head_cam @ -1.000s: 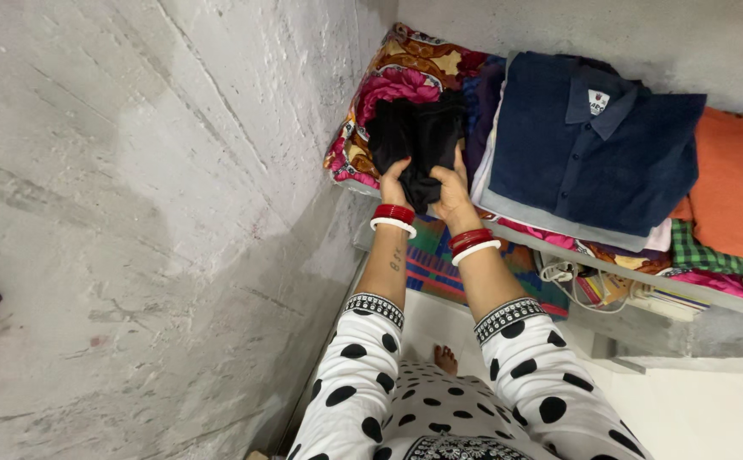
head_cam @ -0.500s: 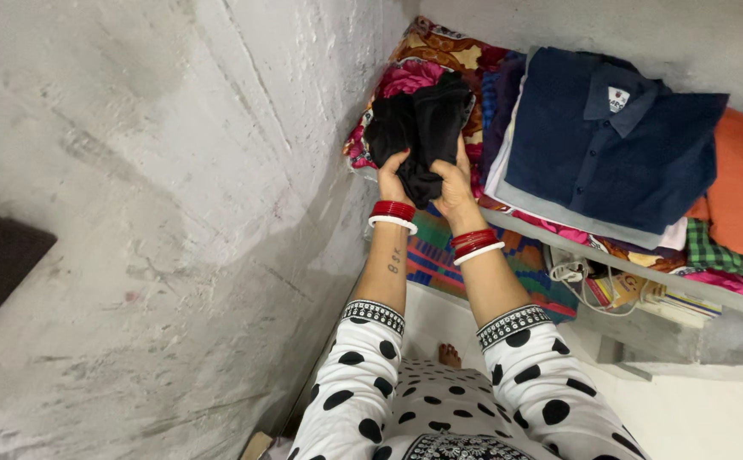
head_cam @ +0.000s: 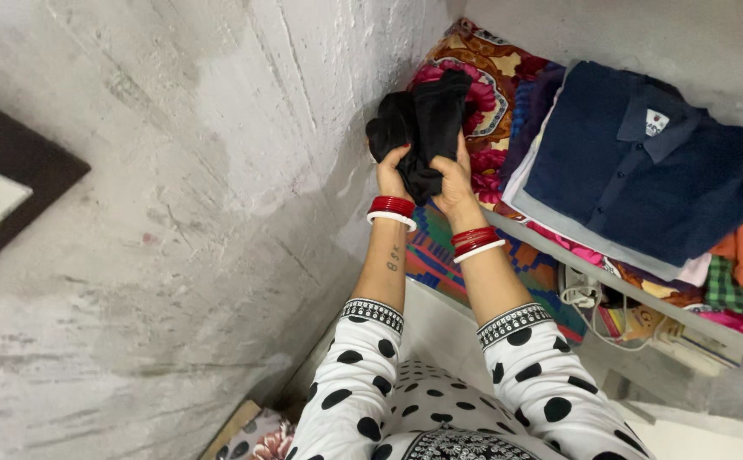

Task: The person repeatedly picks folded shirts from a wall shelf, places them on a floral bedspread, and then returns them to the shelf. The cycle continues with different shirts including dark blue, black, gray, and patterned shirts.

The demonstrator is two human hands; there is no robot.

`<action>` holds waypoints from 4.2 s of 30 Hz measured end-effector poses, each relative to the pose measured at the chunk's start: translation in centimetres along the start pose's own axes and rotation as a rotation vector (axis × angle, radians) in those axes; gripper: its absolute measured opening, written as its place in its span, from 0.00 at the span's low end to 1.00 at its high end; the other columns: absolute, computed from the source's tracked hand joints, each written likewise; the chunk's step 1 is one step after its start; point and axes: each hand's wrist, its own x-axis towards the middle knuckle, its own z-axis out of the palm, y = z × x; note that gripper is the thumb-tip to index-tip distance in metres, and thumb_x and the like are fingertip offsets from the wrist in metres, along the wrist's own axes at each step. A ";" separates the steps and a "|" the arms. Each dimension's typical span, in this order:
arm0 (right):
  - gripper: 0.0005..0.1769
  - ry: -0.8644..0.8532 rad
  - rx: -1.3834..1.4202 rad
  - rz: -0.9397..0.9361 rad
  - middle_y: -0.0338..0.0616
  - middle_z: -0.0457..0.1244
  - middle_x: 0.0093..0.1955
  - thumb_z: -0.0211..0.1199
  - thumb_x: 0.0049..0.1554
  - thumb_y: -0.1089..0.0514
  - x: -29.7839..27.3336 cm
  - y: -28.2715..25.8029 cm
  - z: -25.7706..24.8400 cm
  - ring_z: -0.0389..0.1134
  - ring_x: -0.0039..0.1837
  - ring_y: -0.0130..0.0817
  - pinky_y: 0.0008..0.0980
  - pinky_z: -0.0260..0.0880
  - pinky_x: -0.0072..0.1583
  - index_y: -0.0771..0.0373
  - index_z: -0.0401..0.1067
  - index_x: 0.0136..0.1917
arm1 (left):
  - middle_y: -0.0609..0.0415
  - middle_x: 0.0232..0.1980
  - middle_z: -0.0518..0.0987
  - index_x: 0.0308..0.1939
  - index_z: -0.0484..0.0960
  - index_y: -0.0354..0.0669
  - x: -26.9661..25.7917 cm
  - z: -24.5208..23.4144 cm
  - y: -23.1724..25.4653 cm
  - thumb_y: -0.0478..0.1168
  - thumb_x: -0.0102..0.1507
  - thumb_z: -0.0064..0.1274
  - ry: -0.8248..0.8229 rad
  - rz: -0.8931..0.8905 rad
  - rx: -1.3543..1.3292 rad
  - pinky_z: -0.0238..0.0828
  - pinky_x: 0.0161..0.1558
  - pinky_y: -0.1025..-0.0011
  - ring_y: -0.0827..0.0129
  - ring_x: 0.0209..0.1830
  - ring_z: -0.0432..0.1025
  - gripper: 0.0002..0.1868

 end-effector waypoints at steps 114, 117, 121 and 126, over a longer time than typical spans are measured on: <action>0.52 -0.791 0.204 0.876 0.49 0.62 0.69 0.51 0.48 0.77 -36.4 11.3 24.1 0.69 0.63 0.42 0.38 0.75 0.59 0.56 0.50 0.83 | 0.44 0.49 0.82 0.53 0.80 0.28 -47.7 -17.7 19.2 0.33 0.60 0.55 0.465 1.097 -0.149 0.78 0.50 0.61 0.55 0.46 0.78 0.18; 0.52 -0.812 0.200 0.876 0.49 0.62 0.70 0.51 0.47 0.77 -38.1 11.6 24.9 0.69 0.62 0.41 0.37 0.74 0.58 0.55 0.49 0.84 | 0.45 0.48 0.82 0.52 0.81 0.31 -49.7 -17.7 19.4 0.33 0.59 0.55 0.515 1.139 -0.143 0.78 0.49 0.61 0.56 0.45 0.78 0.18; 0.52 -0.859 0.222 0.900 0.50 0.62 0.69 0.51 0.46 0.77 -40.2 11.8 26.0 0.69 0.62 0.43 0.37 0.75 0.59 0.56 0.51 0.83 | 0.44 0.48 0.82 0.51 0.81 0.29 -52.1 -18.3 20.0 0.34 0.61 0.56 0.503 1.127 -0.190 0.78 0.49 0.61 0.56 0.46 0.78 0.16; 0.51 -0.943 0.219 0.875 0.50 0.62 0.70 0.51 0.47 0.77 -42.7 11.9 27.0 0.69 0.65 0.42 0.37 0.74 0.62 0.59 0.54 0.82 | 0.44 0.47 0.83 0.50 0.81 0.28 -54.7 -19.2 20.3 0.34 0.60 0.56 0.546 1.190 -0.200 0.78 0.49 0.60 0.55 0.44 0.79 0.16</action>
